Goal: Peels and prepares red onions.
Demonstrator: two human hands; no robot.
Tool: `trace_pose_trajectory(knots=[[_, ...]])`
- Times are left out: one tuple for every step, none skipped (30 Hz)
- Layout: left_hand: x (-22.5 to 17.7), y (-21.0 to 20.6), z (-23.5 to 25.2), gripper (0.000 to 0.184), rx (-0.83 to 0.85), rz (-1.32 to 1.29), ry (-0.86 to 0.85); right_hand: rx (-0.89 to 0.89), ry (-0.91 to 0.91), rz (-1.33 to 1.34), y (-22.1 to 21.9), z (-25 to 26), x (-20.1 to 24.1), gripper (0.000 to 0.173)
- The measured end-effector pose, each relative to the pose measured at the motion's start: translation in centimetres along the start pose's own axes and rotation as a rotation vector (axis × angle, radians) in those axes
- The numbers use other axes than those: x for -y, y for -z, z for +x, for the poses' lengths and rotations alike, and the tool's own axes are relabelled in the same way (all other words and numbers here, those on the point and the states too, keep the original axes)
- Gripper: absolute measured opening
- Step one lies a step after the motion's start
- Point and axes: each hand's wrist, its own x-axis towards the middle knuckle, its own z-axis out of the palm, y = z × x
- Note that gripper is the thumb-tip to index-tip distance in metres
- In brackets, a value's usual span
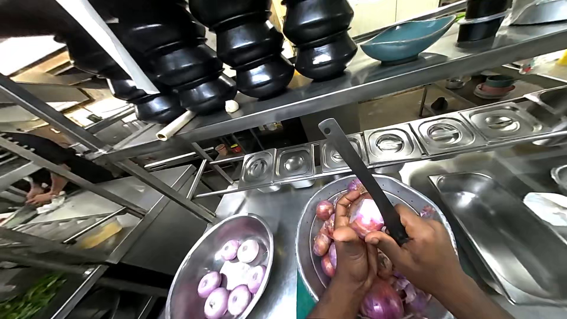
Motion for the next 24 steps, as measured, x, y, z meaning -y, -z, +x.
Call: trace_pose_trajectory(knots=[[0.1,0.1,0.0,0.091,0.001,0.0,-0.007,0.003,0.009,0.006,0.0,-0.1,0.0,0.067],[0.1,0.1,0.1,0.09,0.004,0.006,-0.016,0.005,0.023,0.007,-0.1,-0.1,0.0,0.067],[0.2,0.1,0.1,0.09,0.005,0.015,-0.027,0.01,0.036,0.008,-0.1,-0.2,0.0,0.067],[0.2,0.1,0.1,0.089,0.004,0.021,-0.039,0.019,0.048,0.01,-0.1,-0.2,0.1,0.066],[0.2,0.0,0.2,0.087,0.005,0.03,-0.053,0.03,0.062,0.013,-0.1,-0.2,0.0,0.065],[0.3,-0.1,0.1,0.085,0.005,0.04,-0.065,0.038,0.073,0.017,-0.1,-0.3,0.1,0.064],[0.3,-0.1,0.1,0.083,0.009,0.052,-0.078,0.048,0.076,0.023,-0.1,-0.4,0.1,0.063],[0.4,-0.1,0.2,0.082,0.012,0.066,-0.097,0.053,0.08,0.028,-0.1,-0.4,0.1,0.063],[0.4,-0.1,0.2,0.08,0.01,0.087,-0.115,0.052,0.083,0.028,-0.1,-0.4,0.0,0.063],[0.4,-0.1,0.2,0.08,0.008,0.111,-0.129,0.055,0.084,0.027,0.0,-0.4,0.0,0.062],[0.3,-0.2,0.1,0.08,0.004,0.136,-0.138,0.059,0.086,0.028,0.1,-0.4,0.0,0.062],[0.3,-0.2,0.1,0.081,-0.001,0.156,-0.143,0.06,0.088,0.031,0.1,-0.5,0.0,0.061],[0.3,-0.2,0.1,0.082,-0.001,0.175,-0.147,0.06,0.087,0.044,0.1,-0.6,-0.1,0.061],[0.2,-0.2,0.1,0.082,0.011,0.185,-0.144,0.07,0.078,0.08,0.1,-0.7,-0.1,0.06],[0.0,-0.1,0.0,0.083,0.035,0.174,-0.121,0.097,0.051,0.149,0.2,-0.7,-0.2,0.059],[-0.3,0.0,0.0,0.085,0.081,0.152,-0.08,0.144,-0.004,0.264,0.3,-0.7,-0.2,0.057],[-0.6,0.3,0.1,0.089,0.145,0.114,-0.025,0.211,-0.088,0.414,0.6,-0.6,-0.2,0.054],[-0.8,0.8,0.3,0.092,0.207,0.062,0.027,0.284,-0.189,0.576,1.0,-0.4,-0.1,0.052],[-0.8,1.1,0.5,0.093,0.227,0.022,0.052,0.343,-0.278,0.718,1.3,-0.2,0.0,0.052],[-0.6,1.2,0.7,0.092,0.196,0.018,0.046,0.388,-0.343,0.802,1.5,0.0,0.2,0.051],[-0.3,1.1,0.8,0.091,0.143,0.03,0.026,0.419,-0.381,0.841,1.5,0.1,0.2,0.051],[0.0,1.0,0.8,0.089,0.102,0.035,0.012,0.432,-0.397,0.846,1.4,0.1,0.3,0.051],[0.1,1.0,0.9,0.087,0.085,0.03,0.0,0.428,-0.404,0.83,1.2,0.0,0.4,0.051],[0.1,0.9,1.0,0.086,0.089,0.032,-0.013,0.414,-0.401,0.805,1.1,0.0,0.4,0.051]])
